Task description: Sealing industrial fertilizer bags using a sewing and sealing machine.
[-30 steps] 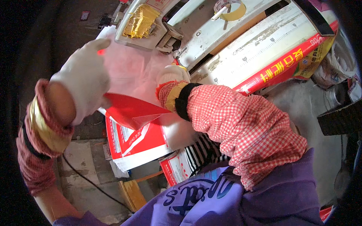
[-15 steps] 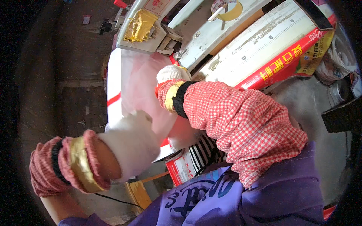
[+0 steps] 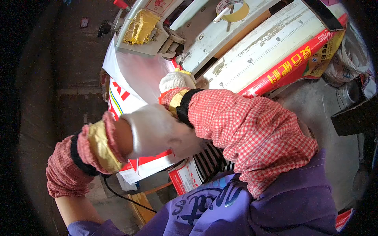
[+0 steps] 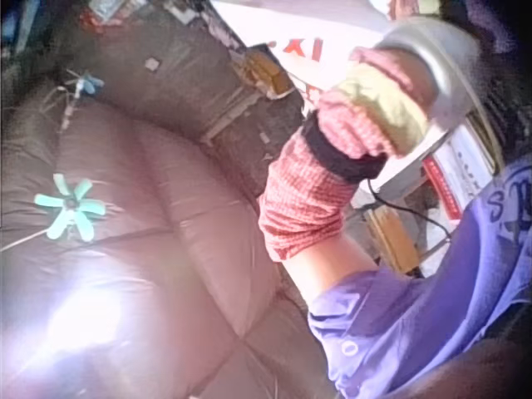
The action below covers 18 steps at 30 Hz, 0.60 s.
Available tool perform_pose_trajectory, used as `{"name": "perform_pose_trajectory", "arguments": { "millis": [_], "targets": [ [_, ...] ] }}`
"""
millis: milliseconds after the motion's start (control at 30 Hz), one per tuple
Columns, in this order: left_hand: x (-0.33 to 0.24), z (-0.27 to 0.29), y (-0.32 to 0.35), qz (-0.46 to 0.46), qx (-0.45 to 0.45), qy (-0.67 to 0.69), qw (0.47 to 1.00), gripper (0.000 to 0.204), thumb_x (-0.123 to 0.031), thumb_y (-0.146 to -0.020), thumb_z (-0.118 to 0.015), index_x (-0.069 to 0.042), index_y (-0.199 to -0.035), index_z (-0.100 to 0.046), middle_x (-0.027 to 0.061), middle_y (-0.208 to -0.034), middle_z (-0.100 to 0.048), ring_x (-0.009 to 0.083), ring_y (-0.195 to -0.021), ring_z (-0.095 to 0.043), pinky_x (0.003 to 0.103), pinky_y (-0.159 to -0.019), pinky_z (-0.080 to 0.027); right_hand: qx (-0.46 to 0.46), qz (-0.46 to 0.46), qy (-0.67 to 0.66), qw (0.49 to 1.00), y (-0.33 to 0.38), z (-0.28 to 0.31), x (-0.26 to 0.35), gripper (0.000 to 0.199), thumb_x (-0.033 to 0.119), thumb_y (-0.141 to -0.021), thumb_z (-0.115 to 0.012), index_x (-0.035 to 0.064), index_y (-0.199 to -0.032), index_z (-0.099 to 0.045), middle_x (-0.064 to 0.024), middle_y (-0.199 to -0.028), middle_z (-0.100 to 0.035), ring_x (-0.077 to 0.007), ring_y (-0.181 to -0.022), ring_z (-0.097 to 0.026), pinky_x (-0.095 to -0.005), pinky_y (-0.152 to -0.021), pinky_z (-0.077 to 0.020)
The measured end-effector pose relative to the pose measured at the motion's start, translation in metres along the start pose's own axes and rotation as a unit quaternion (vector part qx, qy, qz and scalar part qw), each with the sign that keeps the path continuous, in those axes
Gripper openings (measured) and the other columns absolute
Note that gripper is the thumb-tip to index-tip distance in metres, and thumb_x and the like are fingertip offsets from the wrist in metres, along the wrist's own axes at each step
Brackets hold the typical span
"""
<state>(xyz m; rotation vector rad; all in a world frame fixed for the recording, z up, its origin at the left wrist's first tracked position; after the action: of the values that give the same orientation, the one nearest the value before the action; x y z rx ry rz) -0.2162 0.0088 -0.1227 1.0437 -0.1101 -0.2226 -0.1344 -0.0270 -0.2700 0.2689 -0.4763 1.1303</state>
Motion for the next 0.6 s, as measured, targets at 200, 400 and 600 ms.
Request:
{"name": "perform_pose_trajectory", "arguments": {
  "millis": [200,400,600],
  "targets": [
    [0.062,-0.020,0.046,-0.017,-0.240,-0.108,0.964,0.046,-0.021,-0.068,-0.074,-0.008,-0.110,-0.060,0.0097,-0.099,-0.063,0.0280,-0.095,-0.059,0.038,-0.085,-0.047,-0.064,-0.023,-0.048,0.997,0.002,-0.008,-0.006,0.018,0.017,-0.079,-0.063,0.0059,-0.090,-0.071,-0.0075,-0.082,-0.070,-0.0226,-0.071,-0.067,-0.0415,-0.055,-0.0520],
    [0.097,-0.005,0.041,0.345,-0.043,-0.226,0.910,0.027,-0.026,-0.073,-0.069,-0.019,-0.099,-0.068,0.0006,-0.103,-0.065,0.0237,-0.107,-0.055,0.036,-0.093,-0.043,-0.032,-0.022,-0.020,0.999,0.032,0.012,-0.007,0.023,0.020,-0.079,-0.062,0.0056,-0.095,-0.069,-0.0125,-0.092,-0.068,-0.0244,-0.084,-0.067,-0.0372,-0.070,-0.0536],
    [-0.035,-0.021,0.056,0.045,-0.107,-0.182,0.976,0.018,-0.018,-0.081,-0.057,-0.009,-0.086,-0.072,0.0068,-0.086,-0.068,0.0251,-0.082,-0.066,0.040,-0.070,-0.053,-0.050,-0.114,-0.017,0.992,0.031,0.020,-0.008,0.019,0.016,-0.080,-0.058,0.0070,-0.092,-0.070,-0.0106,-0.088,-0.068,-0.0234,-0.079,-0.066,-0.0373,-0.068,-0.0532]
  ]
}}
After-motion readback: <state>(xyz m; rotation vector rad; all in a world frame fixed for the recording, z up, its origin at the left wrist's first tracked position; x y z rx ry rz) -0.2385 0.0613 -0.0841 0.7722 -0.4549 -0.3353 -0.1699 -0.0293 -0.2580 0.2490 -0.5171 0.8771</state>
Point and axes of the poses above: each hand's wrist, its own y-axis away from the middle knuckle, its own z-axis out of the back of the hand, x = y × z, the point moved 2 cm from there along -y, towards the middle knuckle
